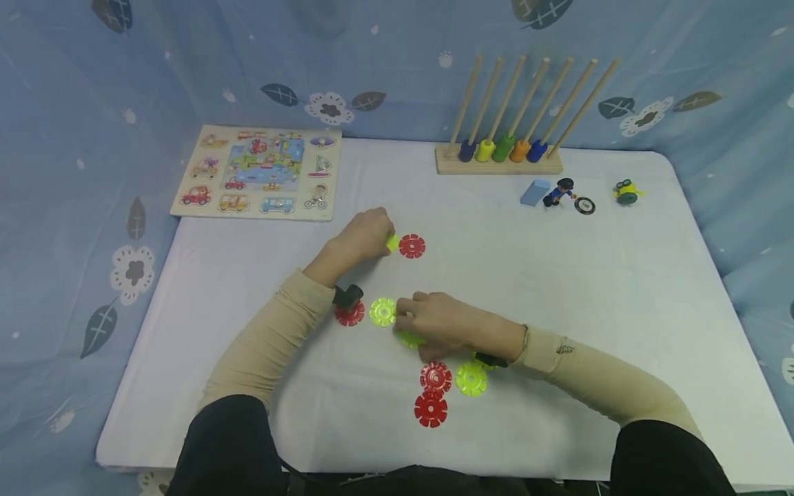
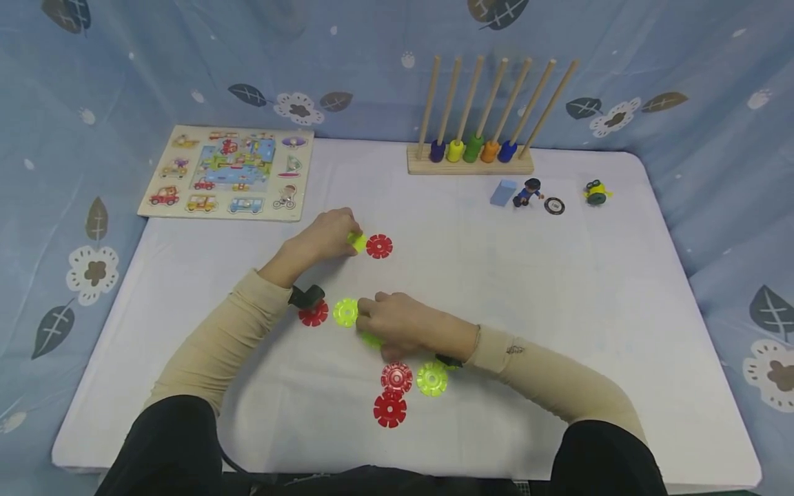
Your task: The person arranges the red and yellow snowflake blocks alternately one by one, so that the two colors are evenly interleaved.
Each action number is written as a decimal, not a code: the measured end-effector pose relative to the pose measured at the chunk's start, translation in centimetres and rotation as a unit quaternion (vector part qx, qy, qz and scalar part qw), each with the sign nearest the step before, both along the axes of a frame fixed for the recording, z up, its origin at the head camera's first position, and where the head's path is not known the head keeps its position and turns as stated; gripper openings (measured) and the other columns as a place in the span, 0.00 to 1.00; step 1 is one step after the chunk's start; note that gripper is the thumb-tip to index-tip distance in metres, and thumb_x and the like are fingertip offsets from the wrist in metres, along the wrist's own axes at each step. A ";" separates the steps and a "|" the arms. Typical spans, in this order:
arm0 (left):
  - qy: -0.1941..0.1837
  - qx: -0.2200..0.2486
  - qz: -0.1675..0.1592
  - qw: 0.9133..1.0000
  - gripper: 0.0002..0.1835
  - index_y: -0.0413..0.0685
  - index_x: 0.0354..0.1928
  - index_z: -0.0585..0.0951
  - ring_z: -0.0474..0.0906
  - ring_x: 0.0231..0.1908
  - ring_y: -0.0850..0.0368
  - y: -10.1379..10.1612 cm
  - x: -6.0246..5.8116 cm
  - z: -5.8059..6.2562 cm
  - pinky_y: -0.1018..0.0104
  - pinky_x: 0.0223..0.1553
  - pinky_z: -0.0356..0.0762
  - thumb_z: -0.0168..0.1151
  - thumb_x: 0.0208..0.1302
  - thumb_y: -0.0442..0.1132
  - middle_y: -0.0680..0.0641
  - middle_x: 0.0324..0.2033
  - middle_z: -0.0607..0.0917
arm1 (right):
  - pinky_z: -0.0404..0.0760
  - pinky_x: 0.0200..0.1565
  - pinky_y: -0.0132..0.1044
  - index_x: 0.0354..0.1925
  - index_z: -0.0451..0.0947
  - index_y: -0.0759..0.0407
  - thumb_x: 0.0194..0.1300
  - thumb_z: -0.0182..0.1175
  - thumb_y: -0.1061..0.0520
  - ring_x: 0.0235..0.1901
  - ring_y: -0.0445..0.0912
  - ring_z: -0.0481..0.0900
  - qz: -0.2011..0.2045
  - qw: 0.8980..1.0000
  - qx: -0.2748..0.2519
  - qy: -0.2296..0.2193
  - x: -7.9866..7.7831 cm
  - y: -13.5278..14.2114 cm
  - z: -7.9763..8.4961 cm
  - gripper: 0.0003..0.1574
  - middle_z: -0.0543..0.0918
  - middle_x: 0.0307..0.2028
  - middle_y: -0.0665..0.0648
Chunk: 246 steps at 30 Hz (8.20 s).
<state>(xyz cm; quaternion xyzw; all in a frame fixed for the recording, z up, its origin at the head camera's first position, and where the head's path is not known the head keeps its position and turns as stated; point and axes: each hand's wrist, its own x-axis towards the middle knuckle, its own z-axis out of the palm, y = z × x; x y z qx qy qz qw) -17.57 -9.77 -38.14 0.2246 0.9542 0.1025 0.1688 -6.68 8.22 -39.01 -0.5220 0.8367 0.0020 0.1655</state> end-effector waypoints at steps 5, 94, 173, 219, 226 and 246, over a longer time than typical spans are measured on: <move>0.005 0.004 0.001 1.000 0.15 0.38 0.44 0.84 0.77 0.41 0.50 0.0 0.0 -0.1 0.60 0.48 0.77 0.70 0.55 0.37 0.43 0.42 0.80 | 0.81 0.48 0.37 0.56 0.76 0.49 0.50 0.73 0.46 0.45 0.45 0.77 -0.012 1.000 0.015 -0.005 0.1 -0.2 0.3 0.34 0.78 0.51 0.52; 0.016 -0.024 -0.014 0.999 0.17 0.40 0.47 0.84 0.77 0.43 0.49 0.1 0.0 -0.4 0.58 0.49 0.77 0.70 0.56 0.40 0.42 0.43 0.80 | 0.80 0.53 0.39 0.54 0.77 0.50 0.48 0.73 0.50 0.51 0.44 0.78 -0.018 0.995 -0.093 -0.043 -0.1 5.7 0.7 0.33 0.80 0.52 0.50; 0.037 -0.016 -0.004 0.999 0.16 0.41 0.46 0.84 0.75 0.39 0.52 0.1 0.3 -0.8 0.60 0.43 0.76 0.70 0.57 0.39 0.44 0.39 0.79 | 0.81 0.46 0.44 0.49 0.77 0.45 0.37 0.79 0.45 0.42 0.46 0.76 -0.066 0.998 -0.001 -0.005 3.4 10.1 0.1 0.38 0.77 0.47 0.51; 0.028 -0.003 0.002 1.000 0.17 0.41 0.47 0.84 0.74 0.38 0.52 -0.2 0.7 -0.5 0.60 0.44 0.76 0.70 0.57 0.40 0.44 0.40 0.78 | 0.77 0.50 0.48 0.49 0.80 0.51 0.46 0.73 0.49 0.42 0.49 0.75 -0.270 0.962 -0.017 -0.040 -11.8 12.2 0.5 0.29 0.80 0.46 0.53; 0.024 -0.005 0.001 1.000 0.18 0.40 0.48 0.83 0.75 0.40 0.52 -0.2 0.6 -0.5 0.60 0.46 0.77 0.69 0.57 0.40 0.44 0.41 0.78 | 0.78 0.48 0.47 0.50 0.80 0.50 0.47 0.73 0.47 0.42 0.48 0.75 -0.271 0.962 -0.015 -0.027 -11.5 12.1 0.8 0.29 0.80 0.47 0.52; 0.030 -0.005 0.004 1.000 0.18 0.40 0.50 0.83 0.75 0.41 0.51 -0.3 0.4 -0.5 0.59 0.47 0.77 0.69 0.58 0.39 0.43 0.43 0.79 | 0.75 0.58 0.52 0.49 0.80 0.49 0.47 0.74 0.42 0.50 0.49 0.80 -0.079 0.996 -0.049 0.002 -1.7 8.6 1.7 0.31 0.82 0.49 0.51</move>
